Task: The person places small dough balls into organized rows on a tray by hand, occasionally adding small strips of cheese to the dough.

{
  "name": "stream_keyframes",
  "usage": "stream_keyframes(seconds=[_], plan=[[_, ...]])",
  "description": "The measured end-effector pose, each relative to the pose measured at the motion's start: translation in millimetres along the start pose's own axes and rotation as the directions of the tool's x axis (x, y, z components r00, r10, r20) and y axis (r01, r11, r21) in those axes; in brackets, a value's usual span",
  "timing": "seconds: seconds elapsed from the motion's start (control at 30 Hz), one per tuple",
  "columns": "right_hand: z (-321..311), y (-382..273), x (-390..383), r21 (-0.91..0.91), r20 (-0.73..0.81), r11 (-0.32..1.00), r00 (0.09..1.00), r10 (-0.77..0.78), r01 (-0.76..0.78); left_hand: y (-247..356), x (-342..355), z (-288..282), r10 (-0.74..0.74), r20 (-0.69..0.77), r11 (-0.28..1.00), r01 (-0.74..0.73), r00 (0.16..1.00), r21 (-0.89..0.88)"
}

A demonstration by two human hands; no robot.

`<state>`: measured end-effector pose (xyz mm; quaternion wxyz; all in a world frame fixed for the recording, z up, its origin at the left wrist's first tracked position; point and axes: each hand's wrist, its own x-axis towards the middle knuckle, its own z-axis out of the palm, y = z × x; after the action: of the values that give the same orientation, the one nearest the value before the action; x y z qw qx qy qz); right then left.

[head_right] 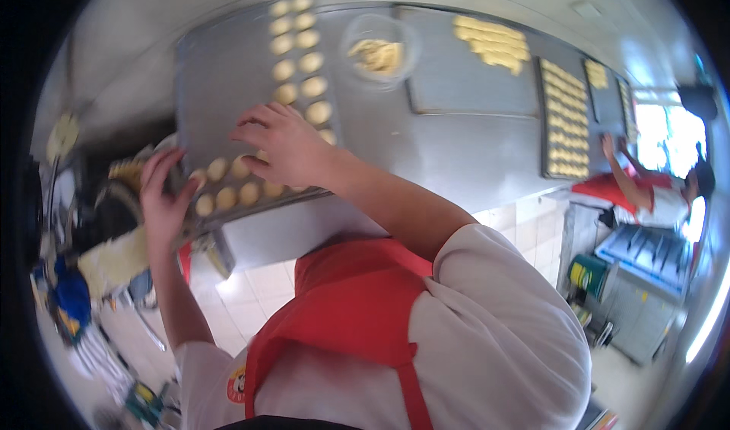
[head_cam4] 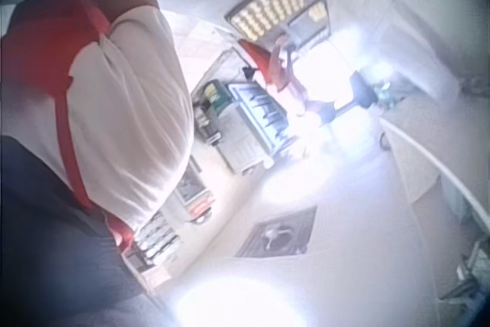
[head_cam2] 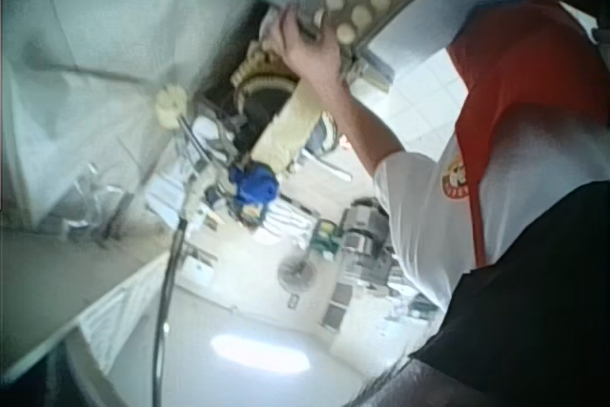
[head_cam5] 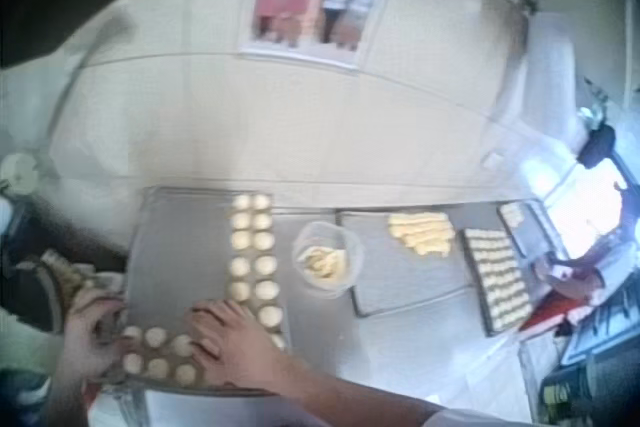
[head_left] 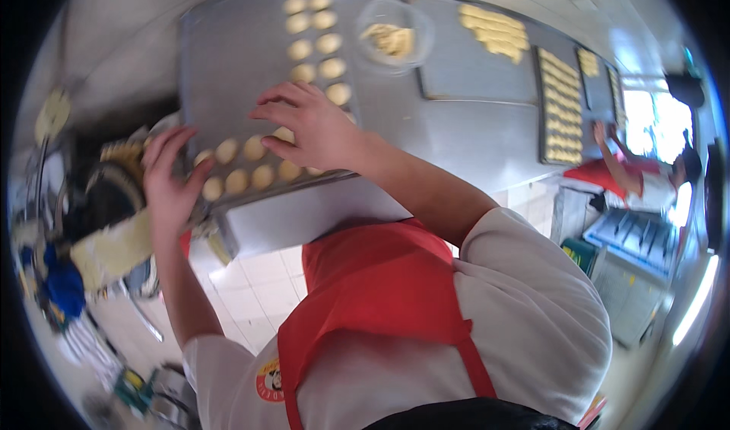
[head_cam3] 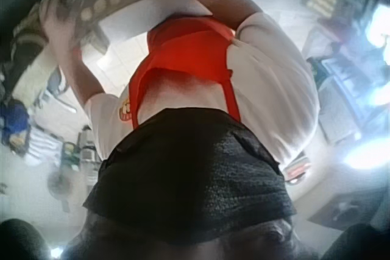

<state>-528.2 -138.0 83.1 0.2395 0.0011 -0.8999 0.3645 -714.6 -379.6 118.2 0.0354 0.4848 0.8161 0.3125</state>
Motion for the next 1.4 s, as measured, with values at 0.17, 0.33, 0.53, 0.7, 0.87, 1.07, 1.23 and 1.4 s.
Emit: stream_keyframes(seconds=[0.17,0.33,0.53,0.7,0.87,1.07,1.23,1.4], plan=[[-169,169,-134,-0.329,-0.387,0.838,0.871,0.302,-0.436,126,37,76,0.085,-0.103,0.978,-0.103,0.991,-0.184],[-316,332,-216,-0.342,-0.514,0.485,0.592,0.621,-0.805,279,142,249,0.285,-0.009,0.862,-0.261,0.958,-0.434],[-360,312,-207,-0.112,-0.206,0.619,0.628,0.751,-0.777,342,287,468,0.157,0.05,0.941,-0.134,0.986,-0.31],[-409,154,-283,0.246,-0.011,0.893,0.92,0.391,-0.376,332,327,533,0.019,0.081,0.991,-0.008,0.997,-0.132],[-402,171,-417,0.069,-0.118,0.727,0.718,0.686,-0.683,373,210,427,0.096,-0.05,0.945,-0.107,0.994,-0.31],[-364,149,-508,-0.007,0.091,0.803,0.799,0.594,-0.596,347,-49,379,-0.111,0.107,0.976,0.128,0.988,-0.177],[-247,178,-459,-0.298,0.222,0.947,0.956,0.194,-0.123,358,-100,468,-0.27,0.023,0.945,0.26,0.963,0.197],[-303,264,-428,-0.475,0.265,0.879,0.957,0.115,0.026,308,-52,455,0.026,0.287,0.999,-0.031,0.958,0.011]])
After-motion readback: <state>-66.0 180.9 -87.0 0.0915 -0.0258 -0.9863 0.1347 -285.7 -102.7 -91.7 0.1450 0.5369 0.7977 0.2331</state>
